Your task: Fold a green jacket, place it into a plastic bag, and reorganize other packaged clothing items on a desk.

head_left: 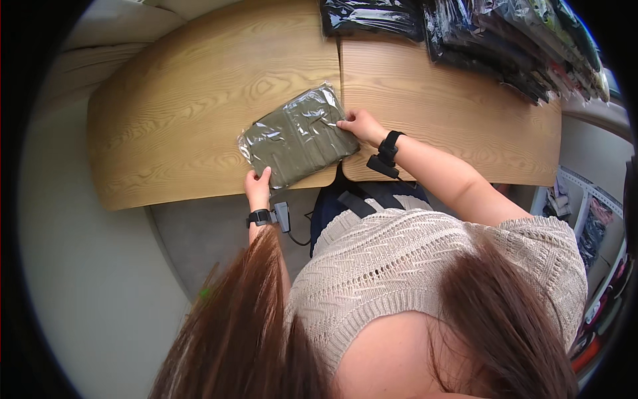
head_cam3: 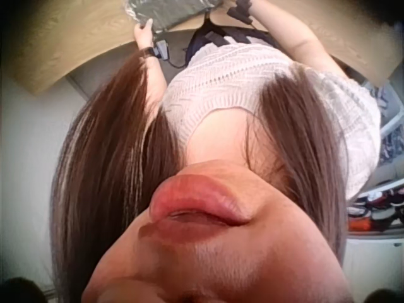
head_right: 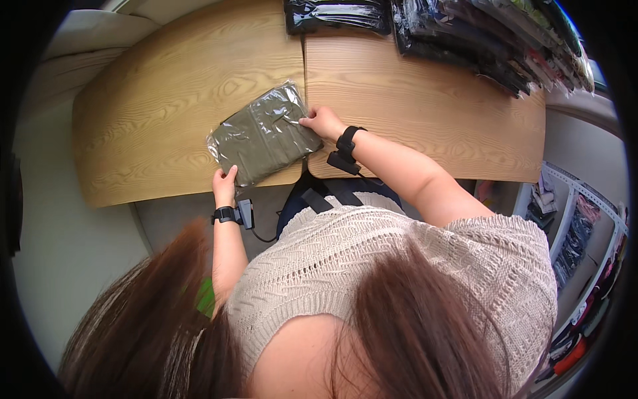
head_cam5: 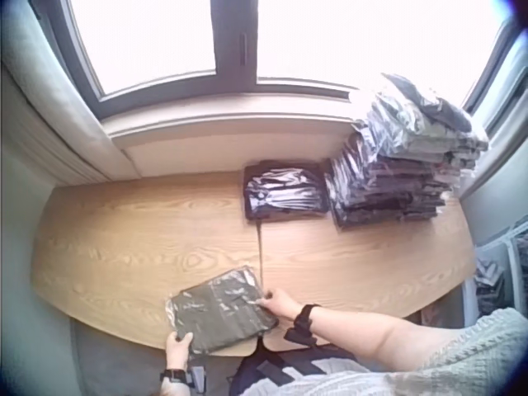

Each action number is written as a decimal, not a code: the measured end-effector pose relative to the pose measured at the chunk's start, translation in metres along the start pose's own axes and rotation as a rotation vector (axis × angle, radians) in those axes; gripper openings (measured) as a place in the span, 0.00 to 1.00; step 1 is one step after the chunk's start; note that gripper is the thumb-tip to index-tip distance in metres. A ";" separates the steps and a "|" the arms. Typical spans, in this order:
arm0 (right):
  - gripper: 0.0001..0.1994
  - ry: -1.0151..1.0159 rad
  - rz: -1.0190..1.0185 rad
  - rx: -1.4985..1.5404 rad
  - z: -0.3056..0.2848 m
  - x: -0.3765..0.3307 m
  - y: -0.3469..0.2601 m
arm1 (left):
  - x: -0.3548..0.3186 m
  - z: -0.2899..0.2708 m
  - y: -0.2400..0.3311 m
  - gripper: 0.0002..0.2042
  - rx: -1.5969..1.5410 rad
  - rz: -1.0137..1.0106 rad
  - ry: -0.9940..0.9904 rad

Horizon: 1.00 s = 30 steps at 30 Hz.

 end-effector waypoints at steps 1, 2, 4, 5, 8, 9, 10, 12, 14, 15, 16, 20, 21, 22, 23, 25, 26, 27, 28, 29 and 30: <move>0.16 0.010 -0.041 0.026 0.000 -0.003 0.000 | -0.004 0.002 0.002 0.15 -0.089 0.019 -0.015; 0.17 0.013 -0.099 0.059 -0.001 -0.007 -0.001 | -0.012 0.003 0.005 0.15 -0.175 0.042 -0.032; 0.19 -0.153 -0.151 0.107 -0.006 -0.015 -0.004 | -0.024 0.005 0.020 0.17 -0.334 0.132 -0.085; 0.24 -0.141 -0.160 0.029 -0.007 -0.021 -0.007 | -0.032 0.006 0.031 0.19 -0.401 0.167 -0.131; 0.29 -0.265 -0.228 0.258 -0.022 -0.044 -0.015 | -0.053 -0.003 0.069 0.26 -0.357 0.228 -0.219; 0.29 -0.269 -0.211 0.333 -0.029 -0.051 -0.020 | -0.056 -0.004 0.085 0.27 -0.325 0.218 -0.233; 0.29 -0.247 -0.280 0.369 -0.039 -0.059 -0.026 | -0.056 -0.004 0.103 0.27 -0.341 0.266 -0.283; 0.29 -0.194 -0.354 0.408 -0.052 -0.077 -0.036 | -0.053 -0.002 0.135 0.27 -0.278 0.341 -0.283; 0.28 -0.100 -0.463 0.438 -0.072 -0.088 -0.052 | -0.046 0.005 0.173 0.26 -0.233 0.401 -0.297; 0.28 -0.045 -0.480 0.441 -0.083 -0.092 -0.060 | -0.040 0.009 0.193 0.25 -0.219 0.414 -0.343; 0.28 -0.005 -0.535 0.460 -0.096 -0.098 -0.066 | -0.033 0.015 0.213 0.25 -0.202 0.464 -0.371; 0.27 0.275 -0.637 0.448 -0.152 -0.097 -0.094 | 0.002 0.046 0.298 0.25 -0.164 0.620 -0.394; 0.27 0.384 -0.659 0.417 -0.161 -0.091 -0.100 | 0.014 0.052 0.315 0.24 -0.135 0.662 -0.397; 0.27 0.487 -0.663 0.397 -0.169 -0.083 -0.104 | 0.028 0.058 0.329 0.24 -0.127 0.670 -0.405; 0.27 0.549 -0.687 0.332 -0.178 -0.075 -0.108 | 0.042 0.064 0.342 0.24 -0.136 0.693 -0.414; 0.28 0.655 -0.693 0.224 -0.198 -0.055 -0.110 | 0.074 0.078 0.359 0.23 -0.105 0.727 -0.392; 0.28 0.721 -0.703 0.107 -0.206 -0.046 -0.110 | 0.090 0.084 0.363 0.24 -0.119 0.716 -0.398; 0.28 0.739 -0.644 0.106 -0.213 -0.036 -0.110 | 0.106 0.090 0.367 0.25 -0.107 0.684 -0.381; 0.28 0.762 -0.626 0.090 -0.218 -0.024 -0.110 | 0.122 0.096 0.369 0.25 -0.104 0.662 -0.371; 0.28 0.777 -0.560 0.107 -0.223 -0.015 -0.108 | 0.136 0.103 0.369 0.25 -0.107 0.597 -0.358; 0.29 0.855 -0.544 -0.061 -0.227 -0.009 -0.105 | 0.149 0.108 0.367 0.25 -0.033 0.534 -0.356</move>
Point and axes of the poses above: each hand's wrist, its own x-axis towards the middle knuckle, its own z-axis out of the palm, y = z × x, the point moved 1 cm from there along x, towards the middle knuckle, and after that the axes turned 14 degrees about -y, right-handed, at the moved point
